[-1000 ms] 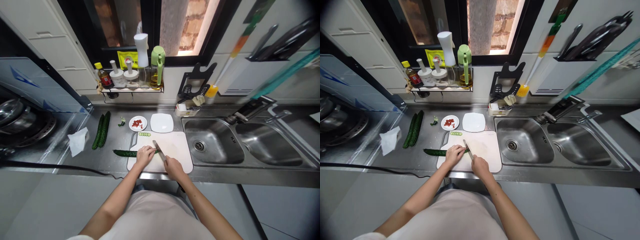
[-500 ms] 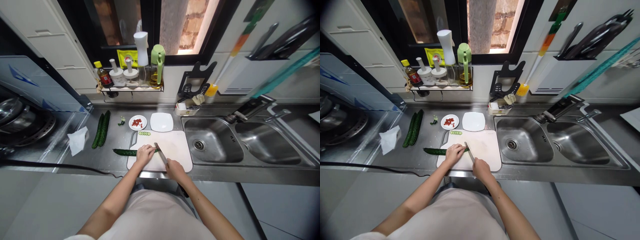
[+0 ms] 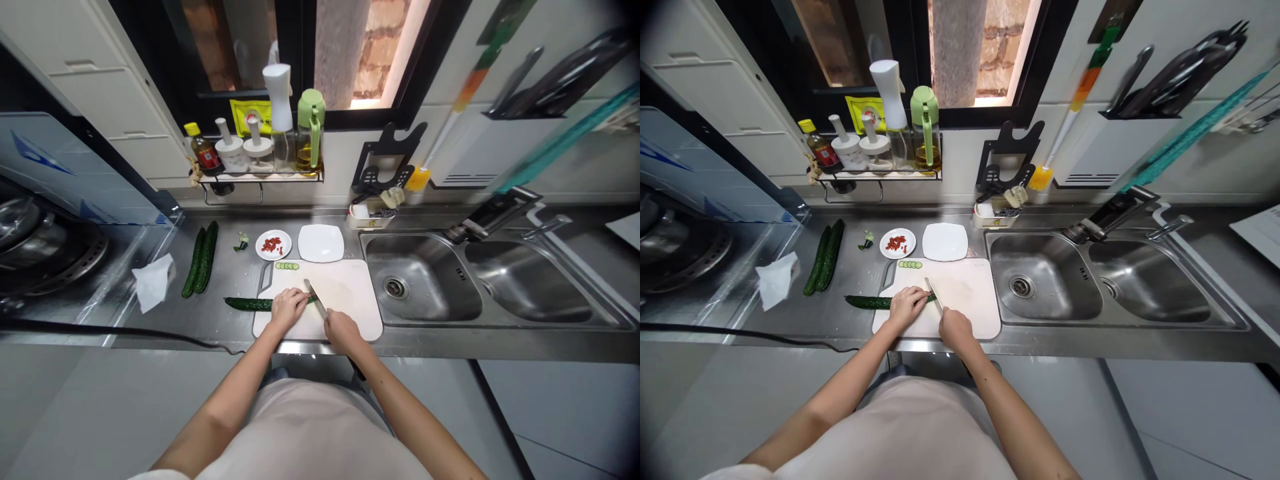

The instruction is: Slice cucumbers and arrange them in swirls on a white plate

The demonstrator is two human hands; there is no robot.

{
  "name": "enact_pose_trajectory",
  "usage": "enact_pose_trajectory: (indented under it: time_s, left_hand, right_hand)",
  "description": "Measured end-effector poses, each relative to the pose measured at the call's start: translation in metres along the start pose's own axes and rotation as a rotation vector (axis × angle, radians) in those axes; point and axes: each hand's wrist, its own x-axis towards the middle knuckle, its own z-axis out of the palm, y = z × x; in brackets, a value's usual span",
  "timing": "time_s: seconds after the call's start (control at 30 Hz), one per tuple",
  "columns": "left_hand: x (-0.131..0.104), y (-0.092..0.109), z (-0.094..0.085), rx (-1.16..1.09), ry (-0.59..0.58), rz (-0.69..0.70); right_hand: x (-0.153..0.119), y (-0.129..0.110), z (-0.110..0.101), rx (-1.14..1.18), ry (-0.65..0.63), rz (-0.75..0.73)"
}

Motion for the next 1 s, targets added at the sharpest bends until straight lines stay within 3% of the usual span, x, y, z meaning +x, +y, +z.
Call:
enact_pose_trajectory:
  time_s: [0.23,0.6,1.0]
  left_hand:
    - [0.001,0.0,0.0,0.01,-0.013,-0.011]
    - [0.0,0.001,-0.001,-0.005,-0.021,-0.027]
    - [0.0,0.002,-0.002,-0.004,-0.021,-0.028]
  right_hand:
    - [0.009,-0.003,0.002,0.016,0.03,-0.014]
    - [-0.006,0.008,0.01,0.011,-0.006,0.005]
    - [0.009,-0.005,0.006,0.027,0.006,0.003]
